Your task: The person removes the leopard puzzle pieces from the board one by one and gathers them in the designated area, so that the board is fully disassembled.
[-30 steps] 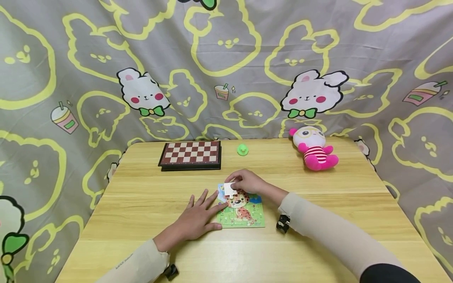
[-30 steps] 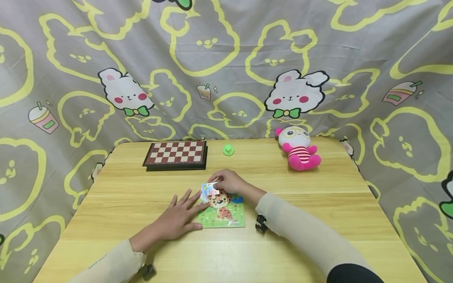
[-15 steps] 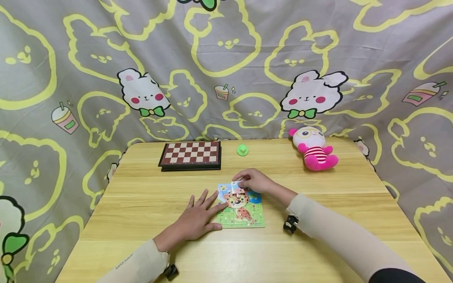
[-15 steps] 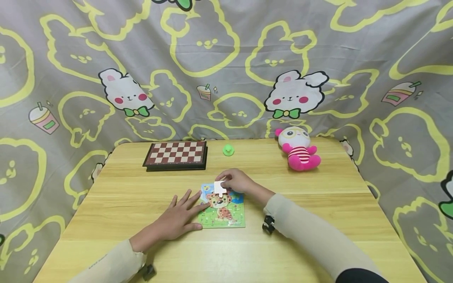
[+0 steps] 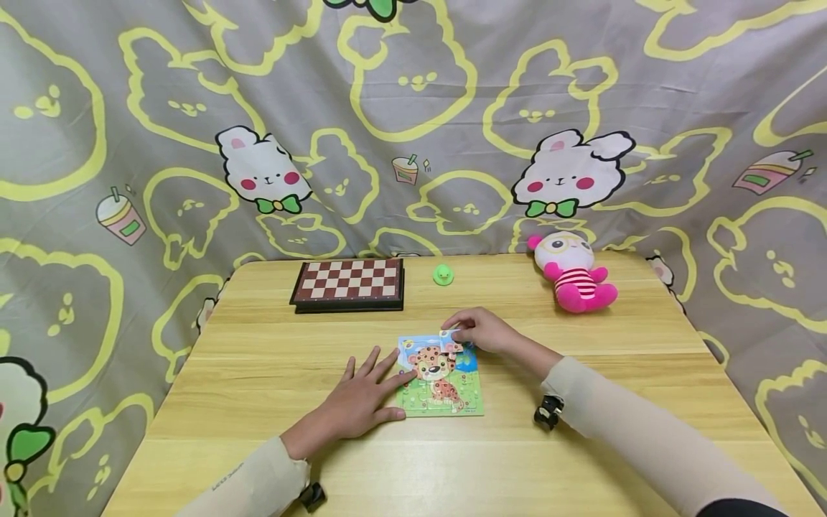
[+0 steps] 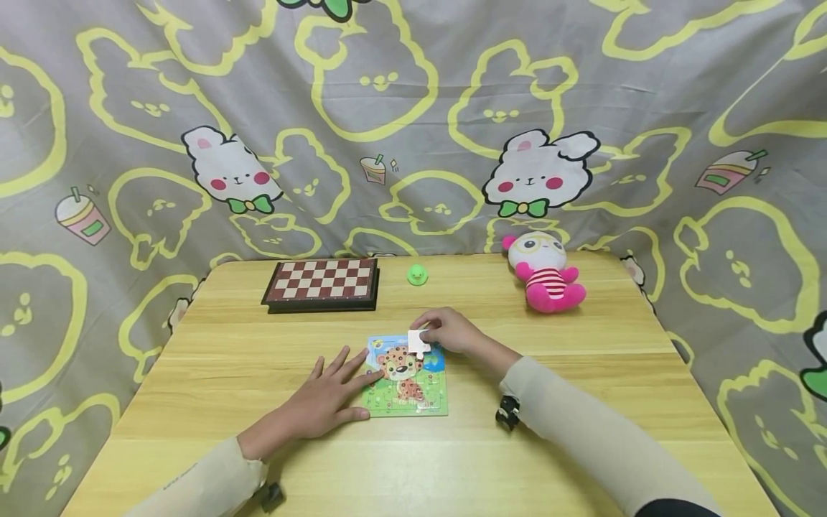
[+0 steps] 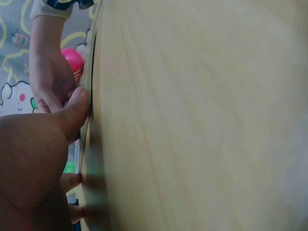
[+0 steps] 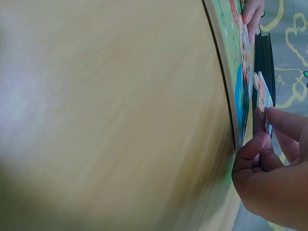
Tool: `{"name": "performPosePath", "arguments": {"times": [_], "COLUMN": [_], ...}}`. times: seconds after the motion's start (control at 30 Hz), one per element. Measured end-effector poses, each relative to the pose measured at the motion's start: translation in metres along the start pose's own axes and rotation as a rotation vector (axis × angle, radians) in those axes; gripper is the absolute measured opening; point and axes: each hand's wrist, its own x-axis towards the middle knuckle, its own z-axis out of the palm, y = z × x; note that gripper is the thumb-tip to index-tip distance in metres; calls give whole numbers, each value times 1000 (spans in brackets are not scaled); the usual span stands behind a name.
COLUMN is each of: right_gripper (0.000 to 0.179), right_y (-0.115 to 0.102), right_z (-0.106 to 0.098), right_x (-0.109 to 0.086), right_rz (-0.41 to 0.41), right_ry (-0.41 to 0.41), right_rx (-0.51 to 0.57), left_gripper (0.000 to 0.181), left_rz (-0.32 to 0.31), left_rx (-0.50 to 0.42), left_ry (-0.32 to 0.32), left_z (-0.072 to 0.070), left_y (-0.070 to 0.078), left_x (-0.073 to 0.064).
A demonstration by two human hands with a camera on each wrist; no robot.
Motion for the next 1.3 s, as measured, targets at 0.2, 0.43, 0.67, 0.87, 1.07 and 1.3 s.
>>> {"name": "performPosePath", "arguments": {"times": [0.2, 0.43, 0.67, 0.87, 1.07, 1.3], "right_gripper": [24, 26, 26, 24, 24, 22], "right_y": [5, 10, 19, 26, 28, 34], "right_z": [-8, -20, -29, -38, -44, -47], "right_x": [-6, -15, -21, -26, -31, -32], "right_rz": [6, 23, 46, 58, 63, 69], "right_ry": [14, 28, 44, 66, 76, 110], "right_rx": [19, 15, -10, -43, -55, -111], "left_gripper": [68, 68, 68, 68, 68, 68], "left_rz": [3, 7, 12, 10, 8, 10], "left_rx": [2, 0, 7, 4, -1, 4], "left_ry": [5, 14, 16, 12, 13, 16], "left_z": [1, 2, 3, 3, 3, 2], "left_y": [0, -1, -2, -2, -1, -1], "left_x": [0, 0, 0, 0, -1, -1]}}
